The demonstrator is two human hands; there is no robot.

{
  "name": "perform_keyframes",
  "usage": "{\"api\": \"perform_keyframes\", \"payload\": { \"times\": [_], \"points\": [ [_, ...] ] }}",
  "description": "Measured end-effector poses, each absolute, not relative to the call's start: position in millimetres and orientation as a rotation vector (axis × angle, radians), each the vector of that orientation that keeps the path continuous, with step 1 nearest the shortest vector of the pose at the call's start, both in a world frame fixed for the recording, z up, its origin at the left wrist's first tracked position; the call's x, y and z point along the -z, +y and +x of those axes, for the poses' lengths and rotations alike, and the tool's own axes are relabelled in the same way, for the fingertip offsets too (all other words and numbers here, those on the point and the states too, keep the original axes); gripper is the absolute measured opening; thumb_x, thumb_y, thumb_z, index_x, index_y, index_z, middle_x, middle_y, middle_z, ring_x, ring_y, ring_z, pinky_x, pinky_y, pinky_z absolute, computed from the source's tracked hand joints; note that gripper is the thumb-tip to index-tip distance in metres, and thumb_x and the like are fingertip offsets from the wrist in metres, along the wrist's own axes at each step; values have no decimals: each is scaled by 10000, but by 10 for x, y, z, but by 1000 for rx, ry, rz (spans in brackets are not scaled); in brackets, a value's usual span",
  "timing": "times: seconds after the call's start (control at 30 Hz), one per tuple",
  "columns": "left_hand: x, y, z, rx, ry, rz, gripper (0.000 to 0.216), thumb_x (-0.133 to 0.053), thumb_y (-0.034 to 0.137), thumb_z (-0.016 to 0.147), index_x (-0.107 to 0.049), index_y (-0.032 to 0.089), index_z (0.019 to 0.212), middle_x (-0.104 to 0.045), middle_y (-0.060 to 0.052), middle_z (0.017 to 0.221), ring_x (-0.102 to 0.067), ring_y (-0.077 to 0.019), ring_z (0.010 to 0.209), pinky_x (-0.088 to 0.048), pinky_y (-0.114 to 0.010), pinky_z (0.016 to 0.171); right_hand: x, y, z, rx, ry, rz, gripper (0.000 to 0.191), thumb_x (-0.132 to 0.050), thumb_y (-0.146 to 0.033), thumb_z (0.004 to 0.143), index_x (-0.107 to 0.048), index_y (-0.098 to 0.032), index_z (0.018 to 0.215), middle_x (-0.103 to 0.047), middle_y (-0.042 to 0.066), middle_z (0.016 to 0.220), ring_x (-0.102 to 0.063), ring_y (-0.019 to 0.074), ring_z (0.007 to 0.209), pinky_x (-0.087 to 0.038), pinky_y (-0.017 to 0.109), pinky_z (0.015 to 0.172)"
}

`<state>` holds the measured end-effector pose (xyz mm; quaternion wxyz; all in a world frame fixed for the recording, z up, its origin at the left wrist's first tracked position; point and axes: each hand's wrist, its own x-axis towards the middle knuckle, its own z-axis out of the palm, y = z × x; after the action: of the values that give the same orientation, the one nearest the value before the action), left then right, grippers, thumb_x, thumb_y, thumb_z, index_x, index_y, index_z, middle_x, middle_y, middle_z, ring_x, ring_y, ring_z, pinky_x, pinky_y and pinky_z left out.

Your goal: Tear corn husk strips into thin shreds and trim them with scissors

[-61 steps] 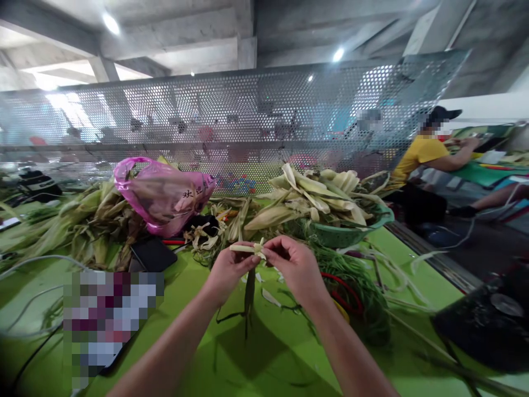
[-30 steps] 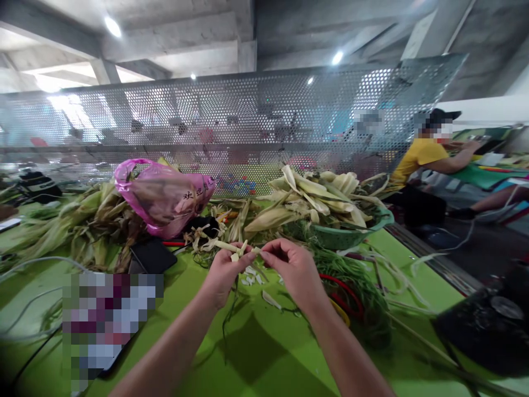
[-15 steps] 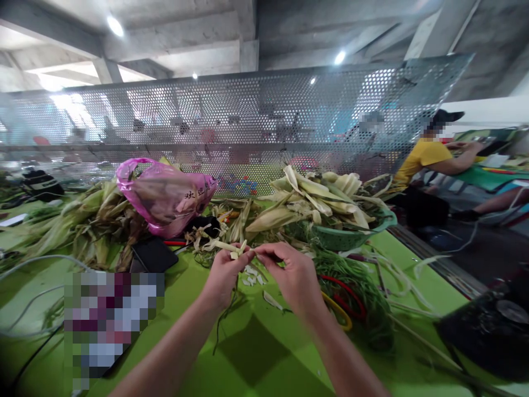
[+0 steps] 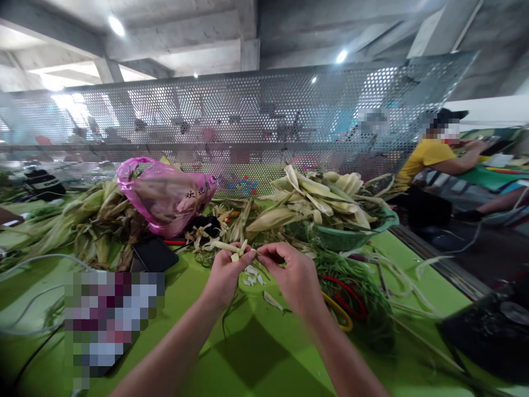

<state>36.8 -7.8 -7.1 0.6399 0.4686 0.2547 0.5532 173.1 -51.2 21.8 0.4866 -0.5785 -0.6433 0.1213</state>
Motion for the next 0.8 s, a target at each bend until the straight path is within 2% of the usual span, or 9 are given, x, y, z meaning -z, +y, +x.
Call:
{"api": "perform_keyframes", "payload": {
  "times": [0.13, 0.23, 0.37, 0.47, 0.63, 0.8],
  "points": [
    [33, -110, 351, -1224, 602, 1136, 208, -728, 304, 701, -605, 153, 776, -542, 13, 716, -477, -101, 699, -365, -219, 673, -233, -515, 1753, -382, -1549, -1435, 204, -616, -398, 801, -682, -205, 808, -676, 17, 724, -596, 174, 661, -454, 273, 613],
    [-21, -128, 316, -1108, 620, 1116, 260, -705, 207, 661, -586, 171, 889, -546, 18, 754, -480, -110, 719, -364, -220, 672, -253, -515, 1776, -415, -1508, -1441, 210, -619, -403, 790, -677, -202, 805, -656, 13, 686, -568, 169, 624, -438, 273, 583],
    [-32, -91, 269, -968, 665, 1145, 355, -543, 111, 637, -585, 181, 983, -527, 17, 745, -432, -108, 660, -336, -220, 606, -279, -508, 1808, -456, -1433, -1408, 218, -646, -402, 768, -685, -192, 812, -667, 27, 723, -578, 181, 670, -448, 289, 633],
    [-2, -62, 270, -966, 627, 1163, 311, -479, 144, 685, -555, 186, 984, -481, 23, 711, -385, -105, 600, -317, -229, 567, -269, -494, 1824, -520, -1416, -1397, 226, -644, -399, 773, -689, -187, 838, -657, 25, 714, -565, 178, 664, -445, 291, 626],
    [-9, -98, 294, -968, 593, 1139, 167, -553, 240, 741, -497, 183, 888, -415, 48, 635, -367, -97, 565, -314, -225, 553, -233, -480, 1826, -592, -1400, -1371, 230, -639, -394, 784, -682, -181, 858, -649, 25, 740, -546, 169, 668, -434, 287, 625],
    [-30, -111, 316, -1002, 555, 1193, 265, -675, 348, 728, -554, 164, 876, -485, 28, 701, -433, -90, 609, -361, -221, 593, -236, -490, 1810, -631, -1408, -1346, 197, -637, -378, 789, -667, -186, 822, -620, 6, 709, -529, 156, 655, -418, 272, 615]
  ]
}}
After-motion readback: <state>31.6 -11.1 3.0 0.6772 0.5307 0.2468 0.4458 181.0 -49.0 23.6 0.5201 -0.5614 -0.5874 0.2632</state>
